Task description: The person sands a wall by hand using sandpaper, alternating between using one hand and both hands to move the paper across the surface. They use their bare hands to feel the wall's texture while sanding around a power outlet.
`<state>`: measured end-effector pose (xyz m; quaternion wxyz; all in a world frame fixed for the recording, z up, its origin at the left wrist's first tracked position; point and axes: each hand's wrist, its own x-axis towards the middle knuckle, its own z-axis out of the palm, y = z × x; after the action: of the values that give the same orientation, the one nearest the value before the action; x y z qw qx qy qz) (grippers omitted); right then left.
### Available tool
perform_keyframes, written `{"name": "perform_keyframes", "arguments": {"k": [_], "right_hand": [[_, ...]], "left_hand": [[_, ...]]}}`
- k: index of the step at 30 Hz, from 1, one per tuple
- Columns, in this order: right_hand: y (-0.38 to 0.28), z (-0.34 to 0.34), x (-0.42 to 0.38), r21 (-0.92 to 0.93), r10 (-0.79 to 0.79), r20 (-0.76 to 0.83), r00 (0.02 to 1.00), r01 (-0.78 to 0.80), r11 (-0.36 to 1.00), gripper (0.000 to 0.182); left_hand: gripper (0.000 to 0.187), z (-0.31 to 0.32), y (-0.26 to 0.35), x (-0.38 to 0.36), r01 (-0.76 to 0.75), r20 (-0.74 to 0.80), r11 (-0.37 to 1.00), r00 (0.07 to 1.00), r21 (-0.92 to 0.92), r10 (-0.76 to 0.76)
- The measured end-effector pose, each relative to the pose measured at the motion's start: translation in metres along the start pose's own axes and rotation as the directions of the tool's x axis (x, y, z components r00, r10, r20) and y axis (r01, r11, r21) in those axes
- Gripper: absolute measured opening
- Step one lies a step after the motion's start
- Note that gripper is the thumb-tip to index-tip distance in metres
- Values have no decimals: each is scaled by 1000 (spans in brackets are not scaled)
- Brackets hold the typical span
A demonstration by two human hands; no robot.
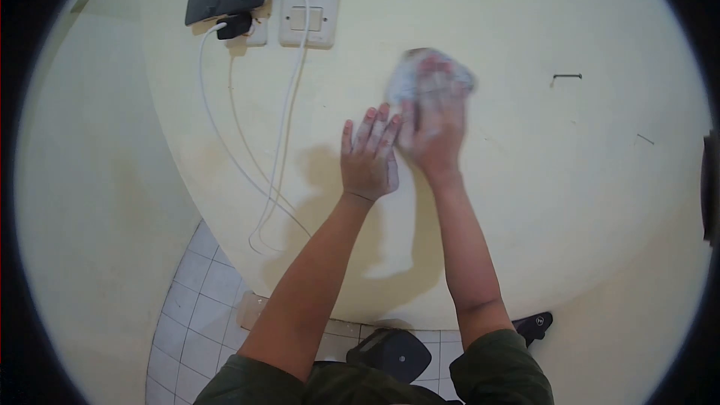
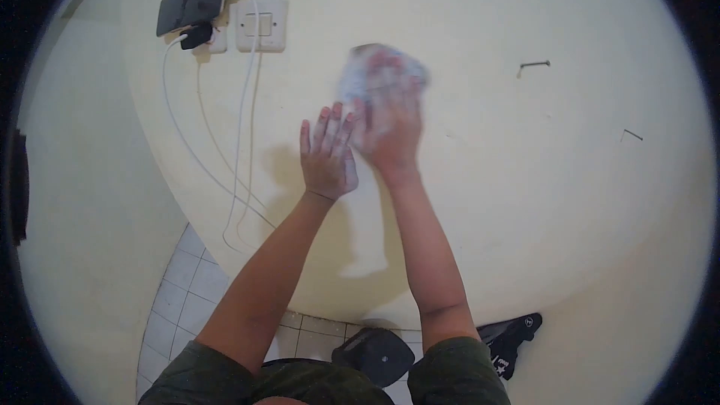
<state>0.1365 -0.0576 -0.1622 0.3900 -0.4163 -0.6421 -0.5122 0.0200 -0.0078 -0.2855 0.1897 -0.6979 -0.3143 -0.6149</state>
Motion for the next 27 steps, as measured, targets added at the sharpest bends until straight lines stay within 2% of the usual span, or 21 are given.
{"name": "perform_keyframes", "arguments": {"k": [2, 3, 6, 7, 10, 11, 14, 15, 16, 17, 18, 19, 21, 22, 23, 24, 25, 26, 27], "right_hand": [[15, 0, 18, 111, 210, -277, 938, -185, 976, 72], [12, -5, 27, 51, 337, -331, 881, -340, 939, 76], [-7, 0, 35, 47, 154, -221, 963, -147, 988, 84], [-13, 1, 36, 188, 27, -19, 999, -23, 982, 78], [-13, 2, 51, 184, -117, 47, 992, 106, 977, 72], [-5, -3, 65, 109, -58, -11, 998, 59, 992, 63], [26, 16, 92, 5, 62, -311, 948, -63, 998, 56], [14, 12, 101, -81, 27, -316, 948, -56, 995, 51], [3, 10, 106, -44, -131, -153, 980, 125, 991, 50], [-7, 8, 107, 22, -289, 8, 957, 288, 957, 49], [-15, 5, 106, 115, -439, 159, 885, 425, 898, 48], [-10, 4, 111, 103, -445, 143, 884, 434, 895, 46], [14, 7, 127, 42, -248, -83, 965, 252, 967, 47], [27, 9, 134, 30, -147, -196, 970, 155, 987, 48], [37, 11, 139, -98, -139, -280, 950, 116, 988, 52], [32, 6, 139, -65, -276, -102, 956, 270, 961, 52], [27, -2, 135, -4, -406, 75, 911, 407, 913, 53], [22, -11, 131, 82, -522, 240, 818, 519, 851, 54], [8, -18, 134, 153, -665, 245, 706, 649, 745, 56]], "left_hand": [[67, -5, 3, 3, -17, -27, 1000, 999, -5, 17], [67, -6, 3, 2, -19, -26, 1000, 999, -5, 19], [64, 0, 0, 0, -25, -46, 999, 999, -28, 24], [64, 3, -2, -2, -28, -51, 999, 998, -37, 26], [62, 3, -3, -1, -58, -81, 997, 995, -45, 54], [64, -2, 1, 1, -39, -44, 999, 998, -2, 38], [66, -4, 0, 1, -47, -38, 999, 998, -3, 47], [66, -4, 0, 2, -47, -41, 999, 998, 1, 47], [66, -3, 0, 2, -48, -41, 999, 998, 5, 48], [67, -3, 0, 0, -51, -37, 999, 998, 8, 51], [67, -5, 1, -1, -49, -24, 999, 998, 5, 49], [66, -5, 1, -1, -48, -12, 999, 999, 0, 48], [66, -5, 0, 2, -49, -18, 999, 999, -4, 49], [66, -5, 0, 2, -52, -28, 999, 998, -5, 52], [66, -5, 1, 3, -56, -41, 998, 998, -4, 56], [67, -5, 0, 3, -47, -37, 999, 998, -10, 47], [69, -5, 0, 3, -39, -31, 999, 999, -17, 39], [70, -6, 1, 2, -32, -21, 999, 999, -24, 32], [69, -7, 1, 1, -40, -14, 999, 999, -15, 40]]}}
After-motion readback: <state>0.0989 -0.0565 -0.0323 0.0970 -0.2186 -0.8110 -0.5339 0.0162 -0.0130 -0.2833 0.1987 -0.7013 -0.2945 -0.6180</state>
